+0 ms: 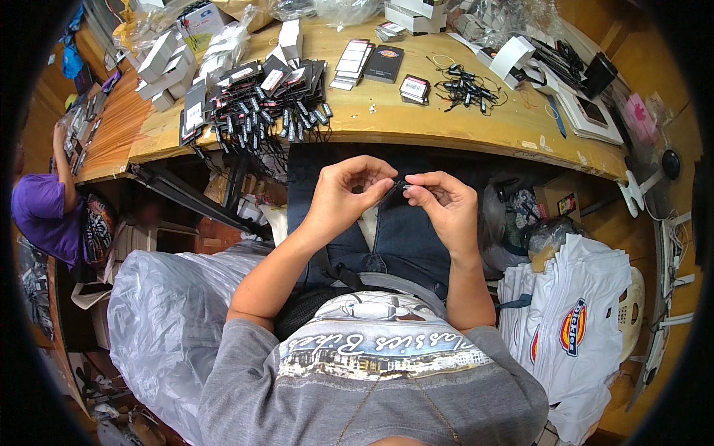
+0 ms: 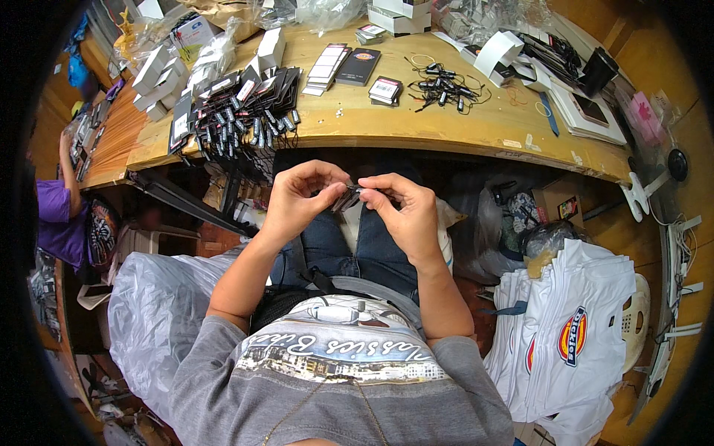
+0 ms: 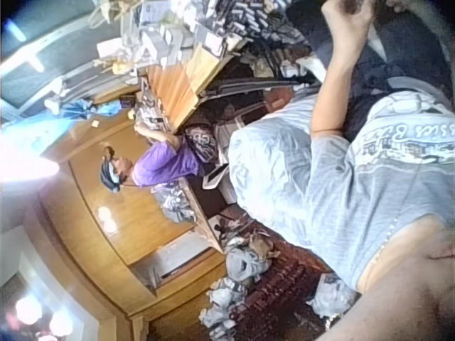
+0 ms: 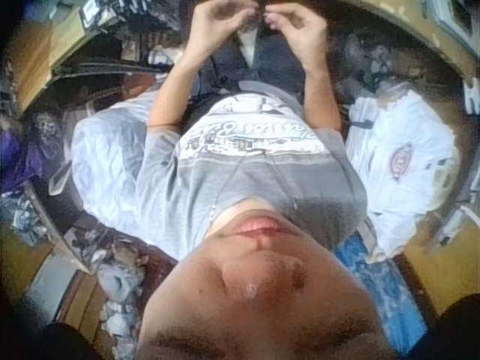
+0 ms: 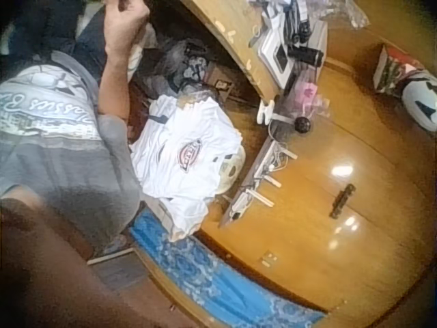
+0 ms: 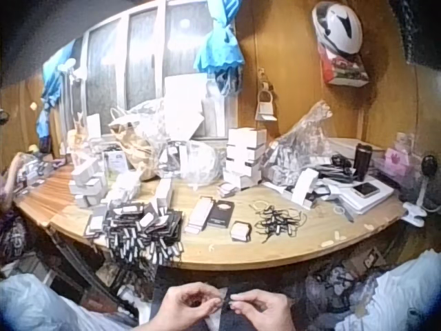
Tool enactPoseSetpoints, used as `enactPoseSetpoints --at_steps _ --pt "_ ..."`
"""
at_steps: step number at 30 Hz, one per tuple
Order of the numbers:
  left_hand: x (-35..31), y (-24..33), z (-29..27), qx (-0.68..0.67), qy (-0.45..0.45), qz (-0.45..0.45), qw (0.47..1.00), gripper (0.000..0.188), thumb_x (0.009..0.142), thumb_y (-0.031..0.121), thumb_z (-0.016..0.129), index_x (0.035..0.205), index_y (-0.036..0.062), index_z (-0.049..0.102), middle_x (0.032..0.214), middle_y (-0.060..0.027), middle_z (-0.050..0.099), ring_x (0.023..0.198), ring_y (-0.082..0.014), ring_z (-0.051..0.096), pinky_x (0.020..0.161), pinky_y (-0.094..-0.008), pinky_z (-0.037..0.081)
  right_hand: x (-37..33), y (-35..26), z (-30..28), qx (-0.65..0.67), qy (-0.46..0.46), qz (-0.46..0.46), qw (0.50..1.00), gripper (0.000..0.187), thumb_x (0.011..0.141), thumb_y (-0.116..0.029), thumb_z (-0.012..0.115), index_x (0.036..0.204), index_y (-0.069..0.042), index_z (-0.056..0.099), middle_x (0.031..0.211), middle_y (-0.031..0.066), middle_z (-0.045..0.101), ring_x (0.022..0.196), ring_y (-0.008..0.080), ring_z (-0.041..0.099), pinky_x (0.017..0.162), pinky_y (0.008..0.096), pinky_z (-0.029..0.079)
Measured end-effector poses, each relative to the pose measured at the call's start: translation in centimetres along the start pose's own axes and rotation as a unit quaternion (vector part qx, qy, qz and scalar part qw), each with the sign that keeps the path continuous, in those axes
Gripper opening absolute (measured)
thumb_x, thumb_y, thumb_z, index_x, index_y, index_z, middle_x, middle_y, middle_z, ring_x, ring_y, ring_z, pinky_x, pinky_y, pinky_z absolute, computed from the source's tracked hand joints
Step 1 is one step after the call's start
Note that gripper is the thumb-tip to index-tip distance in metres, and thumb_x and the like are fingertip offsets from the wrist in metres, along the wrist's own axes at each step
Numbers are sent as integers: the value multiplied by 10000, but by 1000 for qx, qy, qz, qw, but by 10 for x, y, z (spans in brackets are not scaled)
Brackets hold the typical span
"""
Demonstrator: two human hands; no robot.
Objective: The person sits at a cluttered table and repeatedly assembles small keychains. They pick up a black tag and a small black device, attach the device to the tag, and place the finished item on a pile. The person handles stacks of tags and loose devices throughout the process.
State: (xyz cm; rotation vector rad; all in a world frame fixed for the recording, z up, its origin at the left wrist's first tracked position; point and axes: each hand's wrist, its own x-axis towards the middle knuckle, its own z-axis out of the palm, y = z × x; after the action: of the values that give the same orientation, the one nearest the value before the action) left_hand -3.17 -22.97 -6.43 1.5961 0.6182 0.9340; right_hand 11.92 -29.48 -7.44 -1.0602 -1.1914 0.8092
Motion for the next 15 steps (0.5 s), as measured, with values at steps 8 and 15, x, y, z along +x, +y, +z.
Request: enactPoseSetpoints --at_steps 8,15 --pt "2 4 0 64 16 48 997 171 683 -39 587 818 3 493 731 -14 523 674 -58 507 604 -181 416 -1 1 -2 -80 -14 -38 996 125 732 16 561 853 43 571 767 79 586 683 115 571 617 193 462" --pt "7 2 6 67 48 74 994 144 649 -25 600 725 -5 480 637 -15 519 576 -40 486 548 -183 413 1 3 1 -17 9 -15 1000 114 719 24 563 831 34 580 692 67 592 617 83 553 581 182 442"
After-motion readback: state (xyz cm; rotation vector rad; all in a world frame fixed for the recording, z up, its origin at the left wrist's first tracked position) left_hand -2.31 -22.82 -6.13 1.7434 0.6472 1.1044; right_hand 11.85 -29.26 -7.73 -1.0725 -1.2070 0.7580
